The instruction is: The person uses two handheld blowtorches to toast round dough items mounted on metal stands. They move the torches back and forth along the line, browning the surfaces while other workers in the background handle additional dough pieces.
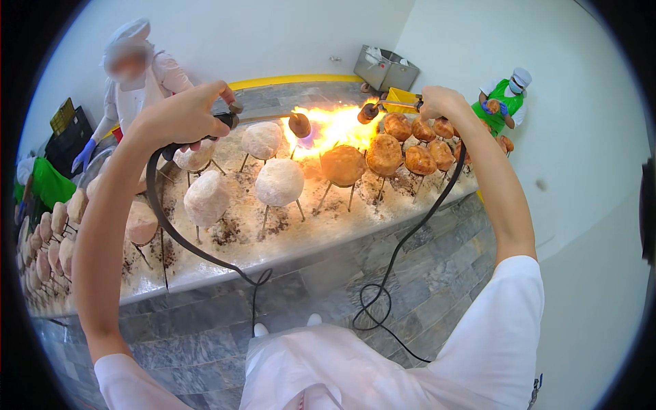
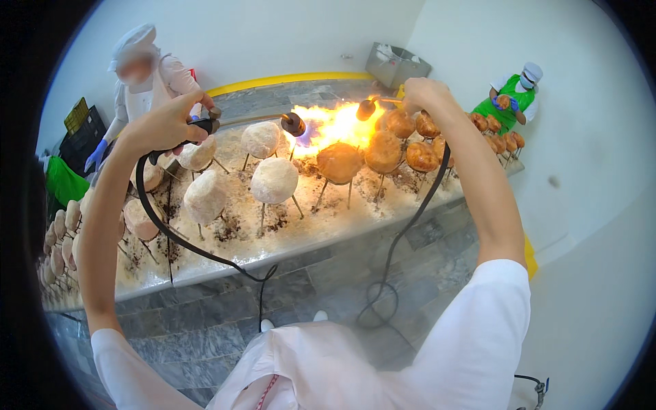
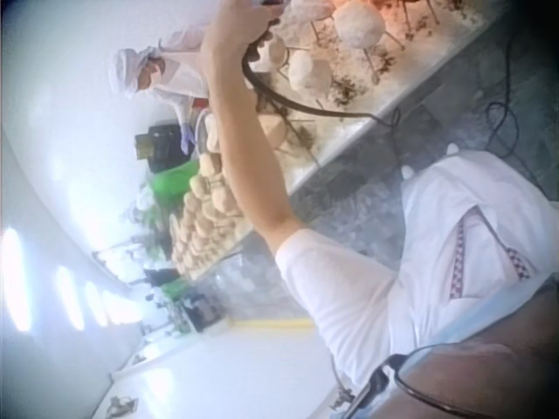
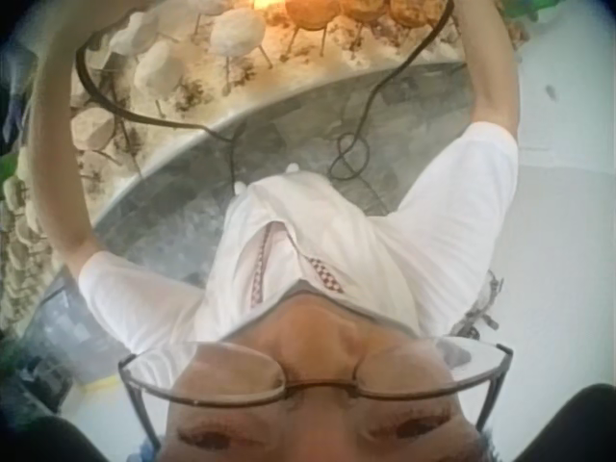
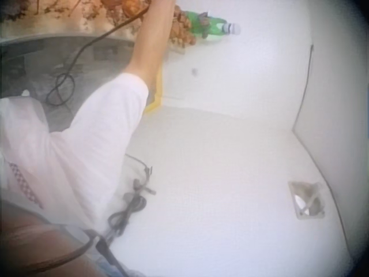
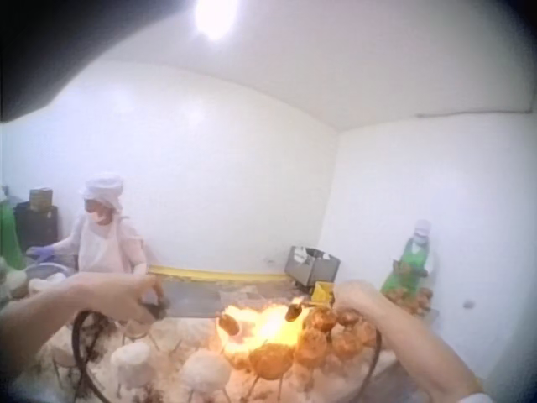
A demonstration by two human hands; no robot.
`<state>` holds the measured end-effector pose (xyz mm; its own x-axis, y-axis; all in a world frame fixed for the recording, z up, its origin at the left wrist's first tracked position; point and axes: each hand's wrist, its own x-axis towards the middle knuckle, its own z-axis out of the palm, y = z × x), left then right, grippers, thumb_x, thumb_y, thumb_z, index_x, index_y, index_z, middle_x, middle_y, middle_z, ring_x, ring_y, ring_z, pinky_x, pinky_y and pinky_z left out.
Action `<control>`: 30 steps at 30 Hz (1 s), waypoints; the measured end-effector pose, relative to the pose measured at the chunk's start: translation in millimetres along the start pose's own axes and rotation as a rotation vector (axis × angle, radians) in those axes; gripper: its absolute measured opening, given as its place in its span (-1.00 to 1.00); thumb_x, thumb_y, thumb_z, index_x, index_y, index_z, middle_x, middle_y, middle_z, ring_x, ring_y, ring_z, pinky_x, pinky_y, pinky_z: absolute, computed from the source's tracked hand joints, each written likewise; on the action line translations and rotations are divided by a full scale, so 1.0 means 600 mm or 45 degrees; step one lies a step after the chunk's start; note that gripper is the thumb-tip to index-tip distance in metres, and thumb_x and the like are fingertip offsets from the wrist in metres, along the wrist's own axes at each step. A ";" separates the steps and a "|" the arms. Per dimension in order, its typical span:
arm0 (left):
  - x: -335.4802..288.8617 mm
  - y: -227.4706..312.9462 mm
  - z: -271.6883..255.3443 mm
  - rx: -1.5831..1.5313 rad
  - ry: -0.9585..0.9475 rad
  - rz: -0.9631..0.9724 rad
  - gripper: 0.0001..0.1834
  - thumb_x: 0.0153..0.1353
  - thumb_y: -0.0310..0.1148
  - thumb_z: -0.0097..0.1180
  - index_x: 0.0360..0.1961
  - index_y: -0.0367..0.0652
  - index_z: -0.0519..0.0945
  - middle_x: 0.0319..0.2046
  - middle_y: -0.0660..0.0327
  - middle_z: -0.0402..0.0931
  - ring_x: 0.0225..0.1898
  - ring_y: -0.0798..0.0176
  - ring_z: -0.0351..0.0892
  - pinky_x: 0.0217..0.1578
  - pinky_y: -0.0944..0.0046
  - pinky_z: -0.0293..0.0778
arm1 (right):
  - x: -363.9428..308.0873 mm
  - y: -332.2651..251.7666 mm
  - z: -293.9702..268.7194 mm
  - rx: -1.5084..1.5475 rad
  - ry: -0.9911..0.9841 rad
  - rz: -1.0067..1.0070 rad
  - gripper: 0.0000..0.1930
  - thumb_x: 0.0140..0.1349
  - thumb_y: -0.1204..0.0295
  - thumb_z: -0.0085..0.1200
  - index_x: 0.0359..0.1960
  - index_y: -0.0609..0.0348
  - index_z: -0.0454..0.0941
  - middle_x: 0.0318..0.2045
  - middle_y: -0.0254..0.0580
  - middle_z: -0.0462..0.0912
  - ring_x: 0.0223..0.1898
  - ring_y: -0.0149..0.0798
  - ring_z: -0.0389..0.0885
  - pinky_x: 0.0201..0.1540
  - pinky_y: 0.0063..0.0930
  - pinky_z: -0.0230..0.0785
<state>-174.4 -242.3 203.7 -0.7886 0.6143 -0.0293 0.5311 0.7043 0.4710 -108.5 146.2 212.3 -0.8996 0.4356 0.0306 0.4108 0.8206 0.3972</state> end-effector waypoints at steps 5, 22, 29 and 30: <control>0.024 0.005 0.013 -0.005 0.009 0.085 -0.49 0.02 -0.46 0.12 0.03 -0.20 0.29 -0.49 0.15 0.46 -0.75 0.41 0.38 -0.75 0.37 0.27 | 0.004 -0.004 -0.001 0.061 0.004 0.007 -0.74 -0.17 0.32 0.20 -0.56 0.32 0.57 -0.62 -0.08 0.61 -0.59 -0.17 0.59 -0.50 -0.29 0.42; 0.085 0.036 0.012 0.016 0.002 0.001 -0.46 -0.01 -0.48 0.13 0.07 -0.14 0.32 -0.50 0.20 0.49 -0.73 0.41 0.40 -0.72 0.39 0.30 | 0.039 0.095 0.049 0.341 -0.204 0.045 -0.70 -0.25 0.31 0.19 -0.73 0.38 0.50 -0.76 -0.08 0.51 -0.71 -0.21 0.46 -0.58 -0.33 0.35; 0.067 0.032 0.004 0.003 -0.032 0.018 -0.47 -0.01 -0.48 0.13 0.06 -0.13 0.34 -0.51 0.21 0.49 -0.74 0.43 0.38 -0.73 0.41 0.29 | 0.017 0.026 0.003 0.090 -0.094 -0.075 -0.72 -0.19 0.32 0.18 -0.64 0.38 0.54 -0.67 -0.04 0.58 -0.63 -0.17 0.57 -0.58 -0.32 0.40; 0.061 0.032 0.002 -0.002 -0.031 0.012 -0.47 -0.02 -0.49 0.13 0.06 -0.13 0.35 -0.51 0.20 0.49 -0.74 0.43 0.38 -0.73 0.41 0.29 | 0.021 0.016 0.002 0.072 -0.103 -0.069 -0.72 -0.19 0.32 0.18 -0.61 0.37 0.55 -0.65 -0.04 0.59 -0.62 -0.17 0.58 -0.56 -0.32 0.42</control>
<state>-192.8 -205.8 210.8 -0.7756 0.6295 -0.0460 0.5382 0.6977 0.4727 -115.7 159.8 215.4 -0.9068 0.4166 -0.0648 0.3717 0.8625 0.3436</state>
